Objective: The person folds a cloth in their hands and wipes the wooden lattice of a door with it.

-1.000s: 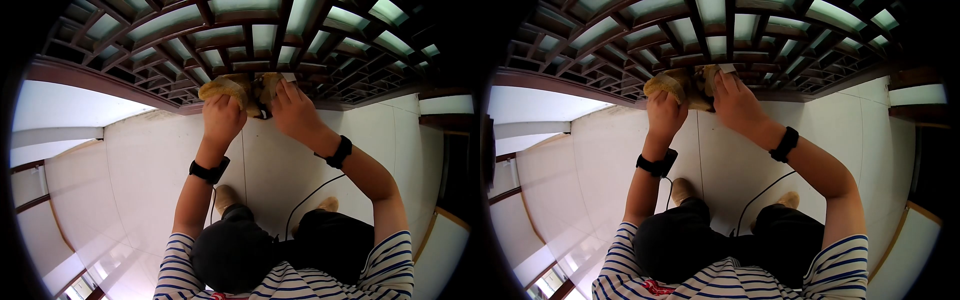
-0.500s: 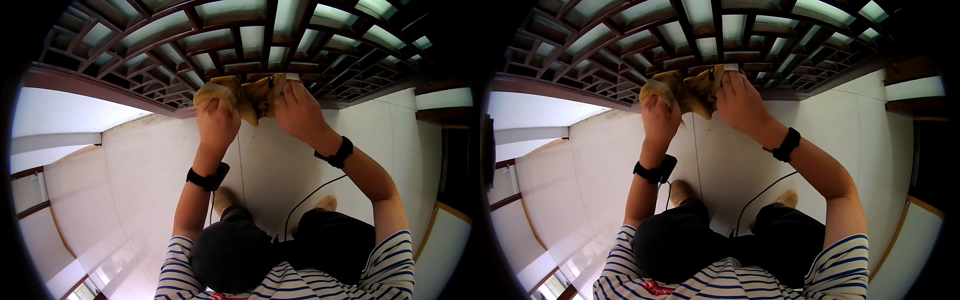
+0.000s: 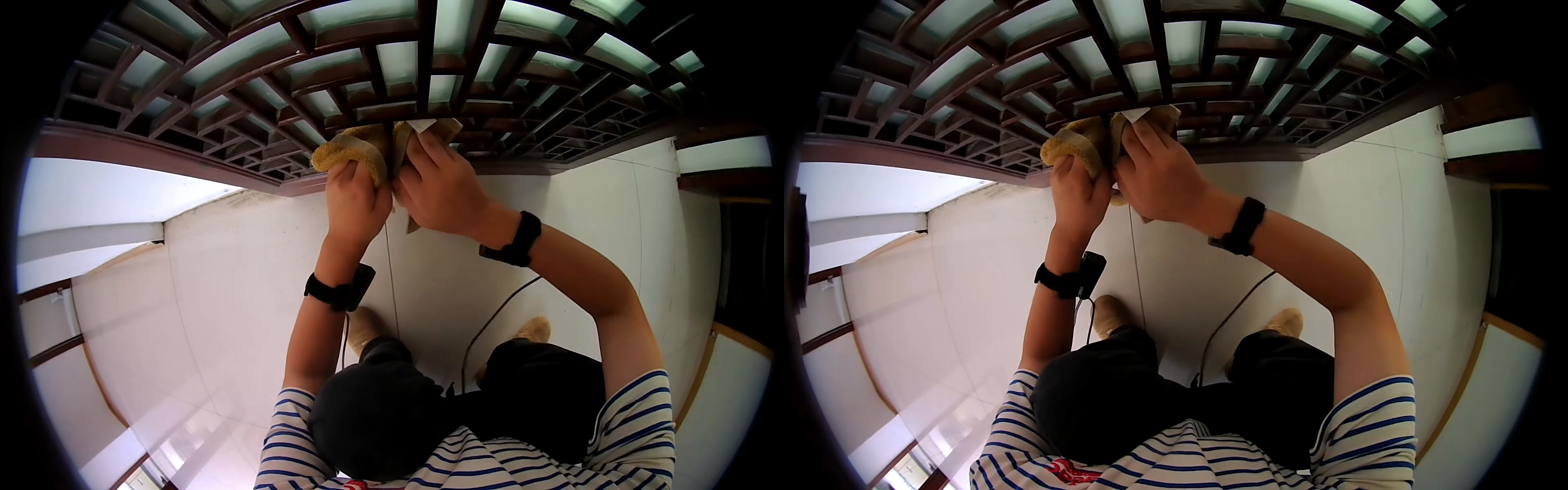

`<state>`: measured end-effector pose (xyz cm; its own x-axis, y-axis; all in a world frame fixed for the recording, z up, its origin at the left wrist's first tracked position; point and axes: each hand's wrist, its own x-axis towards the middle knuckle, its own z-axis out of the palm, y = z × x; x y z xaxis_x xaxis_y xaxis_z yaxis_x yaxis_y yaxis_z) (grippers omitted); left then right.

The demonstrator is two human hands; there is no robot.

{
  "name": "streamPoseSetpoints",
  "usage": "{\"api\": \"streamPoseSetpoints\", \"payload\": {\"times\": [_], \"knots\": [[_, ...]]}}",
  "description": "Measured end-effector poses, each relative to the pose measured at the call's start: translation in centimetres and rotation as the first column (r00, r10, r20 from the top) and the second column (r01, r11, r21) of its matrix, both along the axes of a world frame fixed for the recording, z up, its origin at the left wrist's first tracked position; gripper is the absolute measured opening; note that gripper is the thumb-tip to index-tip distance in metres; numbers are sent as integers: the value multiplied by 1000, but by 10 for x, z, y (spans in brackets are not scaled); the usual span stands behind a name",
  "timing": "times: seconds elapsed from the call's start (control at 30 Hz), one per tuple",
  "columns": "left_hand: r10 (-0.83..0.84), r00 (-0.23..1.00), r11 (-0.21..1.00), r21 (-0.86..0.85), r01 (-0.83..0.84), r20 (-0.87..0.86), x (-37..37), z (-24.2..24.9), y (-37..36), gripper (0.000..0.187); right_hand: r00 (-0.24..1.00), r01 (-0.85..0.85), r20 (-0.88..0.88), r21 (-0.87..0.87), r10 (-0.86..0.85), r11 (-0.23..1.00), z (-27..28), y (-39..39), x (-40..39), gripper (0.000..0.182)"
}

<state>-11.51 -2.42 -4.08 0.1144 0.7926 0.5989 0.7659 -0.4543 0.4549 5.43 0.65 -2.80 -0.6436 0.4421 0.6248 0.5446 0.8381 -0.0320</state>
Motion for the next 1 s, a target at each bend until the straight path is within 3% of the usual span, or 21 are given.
{"api": "streamPoseSetpoints", "payload": {"times": [0.03,0.1,0.3,0.5,0.63,0.83,0.9,0.93,1.0], "knots": [[-1,1000,1000,-1,1,1,-1,-3,0,18,1000,1,1,-1,-1,1000,-1,2,3,23],[19,1000,1000,19,-18,-6,-2,-10,1,15,985,-32,171,132,9,991,-1,9,14,20],[104,985,994,43,-99,-137,-8,-15,0,15,987,11,155,121,-30,993,4,9,22,16],[91,984,996,30,-87,-151,-12,-14,-2,17,970,135,186,128,-157,983,7,7,48,16],[92,985,996,14,-91,-147,-10,-15,-5,16,956,111,256,146,-146,983,15,-3,59,19],[125,986,992,20,-124,-113,-5,-14,-5,12,973,19,231,1,-19,1000,12,-20,74,16],[115,992,993,32,-114,-47,-2,-13,-5,13,999,-18,24,-153,22,988,12,-26,81,14],[113,992,993,34,-112,-47,-3,-15,-6,13,1000,-15,24,-151,19,988,10,-31,87,14],[74,997,997,11,-74,-5,-6,-15,-15,18,997,30,-43,-490,-59,871,6,-42,98,15]]}}
